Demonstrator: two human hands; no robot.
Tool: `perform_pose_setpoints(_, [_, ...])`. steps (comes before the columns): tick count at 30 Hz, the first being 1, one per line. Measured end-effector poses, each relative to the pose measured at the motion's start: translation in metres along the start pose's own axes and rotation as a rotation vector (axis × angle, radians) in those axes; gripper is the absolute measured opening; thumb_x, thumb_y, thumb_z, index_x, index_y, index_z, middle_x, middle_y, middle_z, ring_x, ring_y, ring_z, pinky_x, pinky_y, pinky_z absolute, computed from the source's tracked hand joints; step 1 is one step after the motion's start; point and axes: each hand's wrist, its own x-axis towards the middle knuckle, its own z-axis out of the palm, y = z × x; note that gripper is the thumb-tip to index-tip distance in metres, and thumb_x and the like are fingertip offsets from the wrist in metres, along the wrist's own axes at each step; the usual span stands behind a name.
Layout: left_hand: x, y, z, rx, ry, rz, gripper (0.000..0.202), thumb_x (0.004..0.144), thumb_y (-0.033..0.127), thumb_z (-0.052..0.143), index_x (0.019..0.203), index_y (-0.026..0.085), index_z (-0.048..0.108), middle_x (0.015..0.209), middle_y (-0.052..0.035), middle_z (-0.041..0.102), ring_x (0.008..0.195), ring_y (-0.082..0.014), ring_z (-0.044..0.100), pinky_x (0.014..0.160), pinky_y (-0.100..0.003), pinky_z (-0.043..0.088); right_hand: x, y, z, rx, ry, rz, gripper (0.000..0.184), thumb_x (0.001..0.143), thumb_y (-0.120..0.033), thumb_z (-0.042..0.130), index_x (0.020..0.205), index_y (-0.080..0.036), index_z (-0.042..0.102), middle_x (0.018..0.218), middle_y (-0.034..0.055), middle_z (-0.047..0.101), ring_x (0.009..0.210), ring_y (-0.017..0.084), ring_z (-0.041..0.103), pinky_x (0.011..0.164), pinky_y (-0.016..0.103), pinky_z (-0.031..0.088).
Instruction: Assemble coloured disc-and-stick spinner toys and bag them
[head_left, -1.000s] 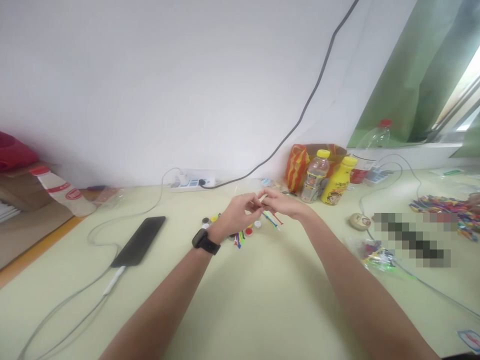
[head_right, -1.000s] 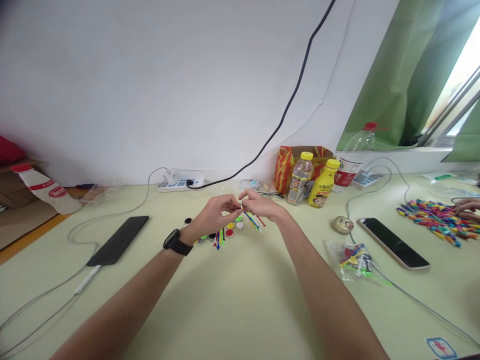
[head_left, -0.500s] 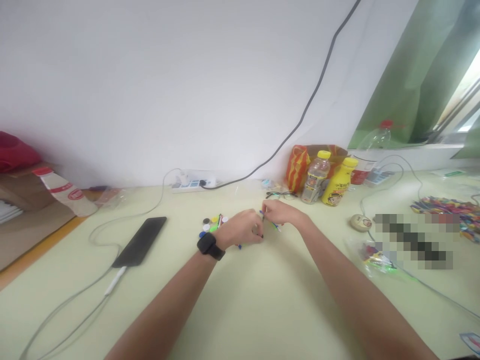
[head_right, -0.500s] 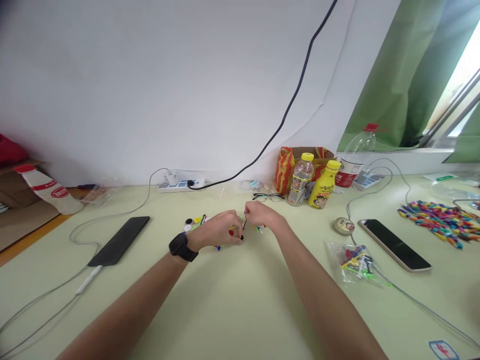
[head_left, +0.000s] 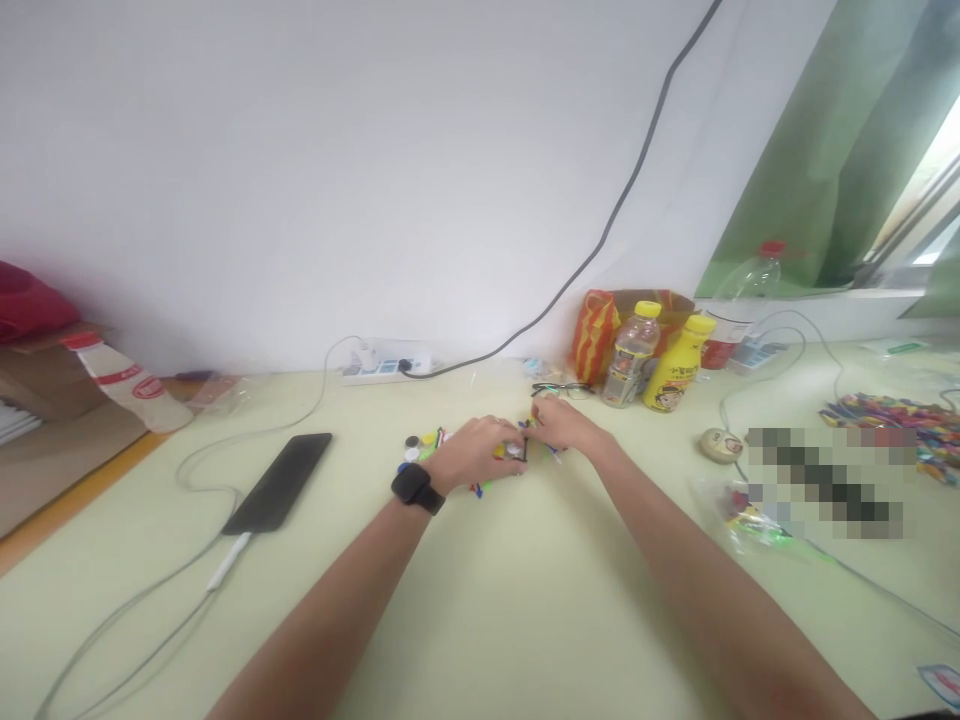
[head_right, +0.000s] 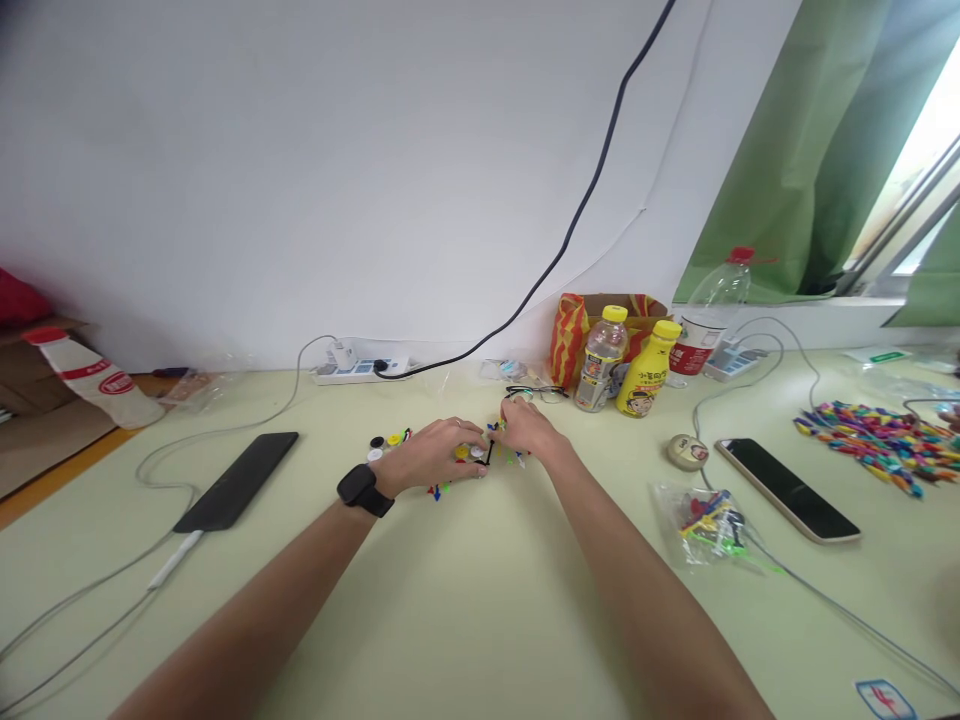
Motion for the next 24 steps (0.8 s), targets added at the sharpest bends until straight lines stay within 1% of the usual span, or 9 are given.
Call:
perform_pose_setpoints(4, [0.0, 0.0, -0.002, 0.021, -0.028, -0.015, 0.023, 0.089, 0.04, 0.073, 0.106, 0.025, 0.075, 0.116, -0.0042, 0.074, 0.11, -0.0271, 0.066, 0.092, -0.034, 0.049, 0.0, -0.002, 0.001, 0.045, -0.039, -0.008, 0.034, 0.083, -0.033, 0.078, 0.106, -0.018, 0.057, 0.11, 0.0078, 0.064, 0.077, 0.015, 0.06, 0.054, 0.022, 0.039])
perform_pose_setpoints(6, [0.0, 0.0, -0.003, 0.018, -0.024, -0.012, 0.023, 0.09, 0.039, 0.072, 0.109, 0.027, 0.075, 0.119, -0.0034, 0.074, 0.11, -0.0266, 0.066, 0.092, -0.034, 0.049, 0.0, -0.003, 0.001, 0.063, -0.062, -0.017, 0.035, 0.081, -0.028, 0.078, 0.107, -0.019, 0.057, 0.104, 0.0053, 0.066, 0.074, 0.014, 0.061, 0.054, 0.022, 0.04])
perform_pose_setpoints(11, [0.0, 0.001, 0.0, 0.014, -0.022, -0.001, 0.024, 0.09, 0.038, 0.072, 0.111, 0.028, 0.074, 0.117, -0.0024, 0.074, 0.109, -0.0263, 0.066, 0.092, -0.035, 0.049, -0.002, -0.009, 0.0, 0.08, -0.097, -0.032, 0.033, 0.074, -0.016, 0.08, 0.102, -0.019, 0.062, 0.097, 0.0039, 0.07, 0.079, 0.015, 0.063, 0.059, 0.022, 0.04])
perform_pose_setpoints(15, [0.0, 0.003, -0.002, 0.011, -0.012, -0.011, 0.028, 0.092, 0.046, 0.07, 0.111, 0.027, 0.075, 0.116, -0.0049, 0.074, 0.11, -0.0274, 0.066, 0.093, -0.037, 0.05, -0.003, -0.013, -0.002, 0.111, -0.11, -0.038, 0.03, 0.076, -0.016, 0.078, 0.102, -0.018, 0.064, 0.099, 0.0058, 0.072, 0.084, 0.018, 0.065, 0.062, 0.023, 0.042])
perform_pose_setpoints(17, [-0.002, 0.001, -0.012, -0.003, 0.043, -0.039, 0.035, 0.096, 0.053, 0.062, 0.116, 0.026, 0.073, 0.119, -0.0058, 0.074, 0.114, -0.0271, 0.065, 0.098, -0.037, 0.05, -0.003, -0.013, -0.003, 0.149, -0.12, -0.039, 0.024, 0.081, -0.018, 0.075, 0.103, -0.018, 0.065, 0.1, 0.0065, 0.073, 0.084, 0.018, 0.066, 0.064, 0.024, 0.043])
perform_pose_setpoints(19, [-0.006, -0.006, -0.028, -0.011, 0.151, -0.105, 0.043, 0.101, 0.057, 0.053, 0.122, 0.025, 0.071, 0.125, -0.0063, 0.072, 0.119, -0.0264, 0.064, 0.105, -0.038, 0.048, -0.003, -0.012, -0.005, 0.2, -0.14, -0.03, 0.019, 0.086, -0.02, 0.071, 0.104, -0.018, 0.064, 0.101, 0.0067, 0.074, 0.08, 0.017, 0.068, 0.065, 0.024, 0.046])
perform_pose_setpoints(20, [-0.009, -0.012, -0.038, -0.011, 0.211, -0.151, 0.045, 0.102, 0.058, 0.048, 0.124, 0.025, 0.07, 0.128, -0.0063, 0.071, 0.12, -0.0262, 0.063, 0.107, -0.039, 0.047, -0.004, -0.011, -0.005, 0.229, -0.154, -0.021, 0.017, 0.088, -0.02, 0.069, 0.104, -0.018, 0.063, 0.101, 0.0068, 0.074, 0.078, 0.016, 0.069, 0.065, 0.024, 0.048])
perform_pose_setpoints(22, [-0.02, -0.026, -0.058, -0.001, 0.28, -0.234, 0.046, 0.104, 0.058, 0.044, 0.124, 0.026, 0.07, 0.131, -0.0056, 0.07, 0.123, -0.0263, 0.062, 0.11, -0.04, 0.046, -0.004, -0.009, -0.007, 0.288, -0.181, 0.001, 0.015, 0.092, -0.022, 0.067, 0.105, -0.018, 0.062, 0.099, 0.0072, 0.075, 0.072, 0.016, 0.071, 0.065, 0.025, 0.052])
perform_pose_setpoints(24, [-0.037, -0.041, -0.071, 0.0, 0.303, -0.329, 0.049, 0.104, 0.06, 0.042, 0.125, 0.026, 0.069, 0.134, -0.006, 0.069, 0.123, -0.027, 0.062, 0.108, -0.041, 0.048, -0.006, -0.009, -0.008, 0.345, -0.199, 0.022, 0.013, 0.093, -0.023, 0.066, 0.104, -0.018, 0.06, 0.097, 0.0078, 0.075, 0.069, 0.016, 0.072, 0.065, 0.025, 0.054])
